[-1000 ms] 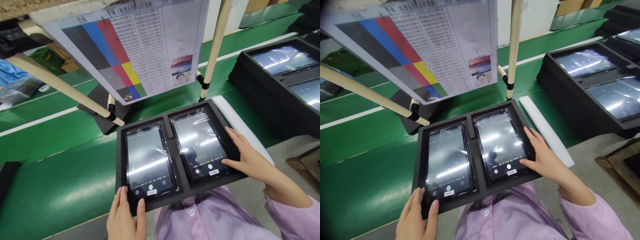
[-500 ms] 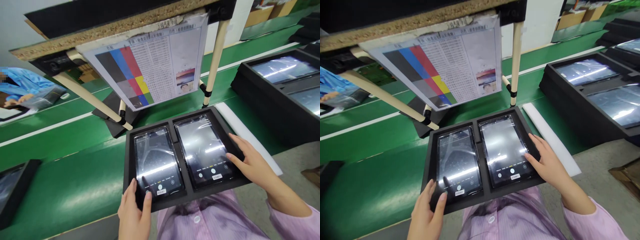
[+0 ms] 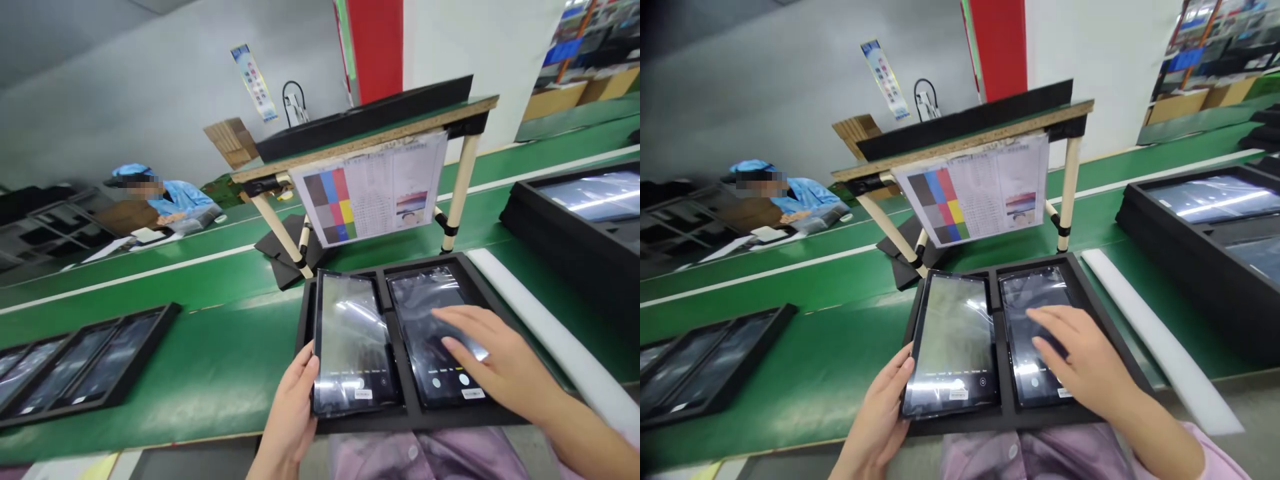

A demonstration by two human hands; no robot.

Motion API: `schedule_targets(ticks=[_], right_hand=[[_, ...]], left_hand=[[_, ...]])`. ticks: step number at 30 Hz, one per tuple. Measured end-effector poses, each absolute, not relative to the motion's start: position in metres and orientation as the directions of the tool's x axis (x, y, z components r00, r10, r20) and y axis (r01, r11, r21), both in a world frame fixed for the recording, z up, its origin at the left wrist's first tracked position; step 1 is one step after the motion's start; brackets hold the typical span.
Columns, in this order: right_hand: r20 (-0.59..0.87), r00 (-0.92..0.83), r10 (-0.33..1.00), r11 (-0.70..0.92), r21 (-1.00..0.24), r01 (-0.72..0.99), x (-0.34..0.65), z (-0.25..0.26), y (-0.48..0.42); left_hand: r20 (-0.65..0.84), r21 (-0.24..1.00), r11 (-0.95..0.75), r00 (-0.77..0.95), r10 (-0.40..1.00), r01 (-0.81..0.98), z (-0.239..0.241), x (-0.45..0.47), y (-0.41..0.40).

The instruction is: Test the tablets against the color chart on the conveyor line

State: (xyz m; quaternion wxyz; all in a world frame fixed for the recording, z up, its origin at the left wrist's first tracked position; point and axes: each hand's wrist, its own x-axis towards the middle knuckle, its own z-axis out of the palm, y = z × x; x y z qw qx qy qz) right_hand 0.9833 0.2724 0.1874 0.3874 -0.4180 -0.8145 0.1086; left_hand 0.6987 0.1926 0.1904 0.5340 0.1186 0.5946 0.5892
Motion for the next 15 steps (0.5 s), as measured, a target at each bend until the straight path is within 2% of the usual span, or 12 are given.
schedule_targets(ticks=[3, 7, 11, 13, 15], right_hand=[[0.463, -0.476, 0.748, 0.664, -0.522, 0.535, 0.959, 0.189, 0.275], [0.357, -0.482, 0.800, 0.561, -0.729, 0.392, 0.937, 0.194, 0.269], [0.408, -0.298, 0.863, 0.436, -0.899, 0.033, 0.923, 0.199, 0.265], [0.328, -0.202, 0.923, 0.287, -0.935, -0.206, 0.917, 0.198, 0.267], [0.171, -0.195, 0.966, 0.082, -0.915, -0.395, 0.913, 0.195, 0.270]], left_hand=[[-0.406, 0.859, 0.195, -0.397, 0.823, -0.473, 0.196, 0.693, 0.186], [-0.270, 0.867, 0.040, -0.400, 0.876, -0.498, 0.210, 0.692, 0.176], [-0.155, 0.823, -0.102, -0.395, 0.905, -0.559, 0.216, 0.705, 0.183], [-0.103, 0.807, -0.156, -0.396, 0.912, -0.569, 0.212, 0.714, 0.191], [-0.047, 0.811, -0.217, -0.430, 0.901, -0.544, 0.202, 0.722, 0.200]])
